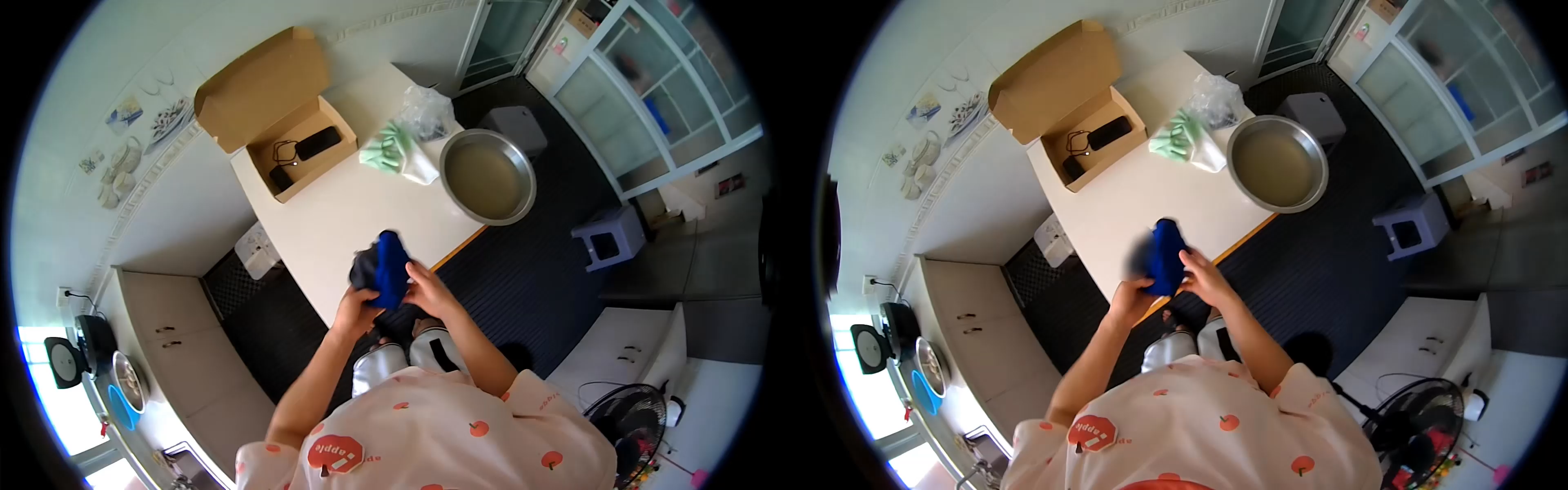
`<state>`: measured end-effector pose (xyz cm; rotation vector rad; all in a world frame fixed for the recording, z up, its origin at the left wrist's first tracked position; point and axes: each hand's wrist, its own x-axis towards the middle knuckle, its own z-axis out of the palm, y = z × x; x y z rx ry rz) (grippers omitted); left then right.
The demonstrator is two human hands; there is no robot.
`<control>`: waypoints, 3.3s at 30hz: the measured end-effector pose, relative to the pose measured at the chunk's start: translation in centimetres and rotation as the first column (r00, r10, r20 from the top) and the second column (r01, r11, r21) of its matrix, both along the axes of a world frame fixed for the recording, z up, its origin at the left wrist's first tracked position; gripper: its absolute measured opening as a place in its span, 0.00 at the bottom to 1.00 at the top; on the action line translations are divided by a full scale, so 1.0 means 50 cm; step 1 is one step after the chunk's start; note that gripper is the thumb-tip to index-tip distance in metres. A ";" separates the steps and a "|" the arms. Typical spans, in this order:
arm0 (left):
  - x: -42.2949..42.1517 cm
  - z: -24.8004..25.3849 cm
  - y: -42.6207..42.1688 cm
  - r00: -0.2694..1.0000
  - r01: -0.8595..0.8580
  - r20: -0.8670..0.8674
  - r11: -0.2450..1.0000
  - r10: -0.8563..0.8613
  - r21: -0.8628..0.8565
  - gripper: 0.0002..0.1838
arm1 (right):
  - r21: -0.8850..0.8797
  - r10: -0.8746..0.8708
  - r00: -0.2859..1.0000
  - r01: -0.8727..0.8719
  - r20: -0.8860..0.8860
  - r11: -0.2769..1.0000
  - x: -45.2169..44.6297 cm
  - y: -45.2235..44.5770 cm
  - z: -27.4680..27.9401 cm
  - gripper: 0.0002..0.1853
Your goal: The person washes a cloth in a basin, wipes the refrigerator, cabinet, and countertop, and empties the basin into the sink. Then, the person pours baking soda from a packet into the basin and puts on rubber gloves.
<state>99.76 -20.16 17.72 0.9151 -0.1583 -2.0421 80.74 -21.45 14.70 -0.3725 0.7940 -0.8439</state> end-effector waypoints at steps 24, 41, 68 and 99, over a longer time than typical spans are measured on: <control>-0.746 -0.326 -0.435 -0.192 0.603 0.963 0.797 0.189 -0.036 0.37 | -0.290 -0.376 0.007 -0.650 -0.926 0.702 -0.755 -0.462 -0.263 0.30; -0.781 -0.475 -0.504 0.036 0.297 0.998 0.954 -0.059 0.046 0.29 | -0.105 -0.156 -0.044 -0.563 -0.987 0.820 -0.663 -0.540 -0.321 0.37; -0.813 -0.292 -0.558 0.760 -0.370 0.637 0.891 0.127 0.264 0.29 | -0.336 -0.397 -0.035 -0.469 -0.917 0.817 -0.629 -0.578 -0.233 0.14; -0.740 -0.444 -0.566 0.961 -0.256 0.228 0.829 0.160 0.498 0.24 | -0.358 -0.279 0.473 -0.085 -0.836 0.930 -0.600 -0.567 -0.379 0.36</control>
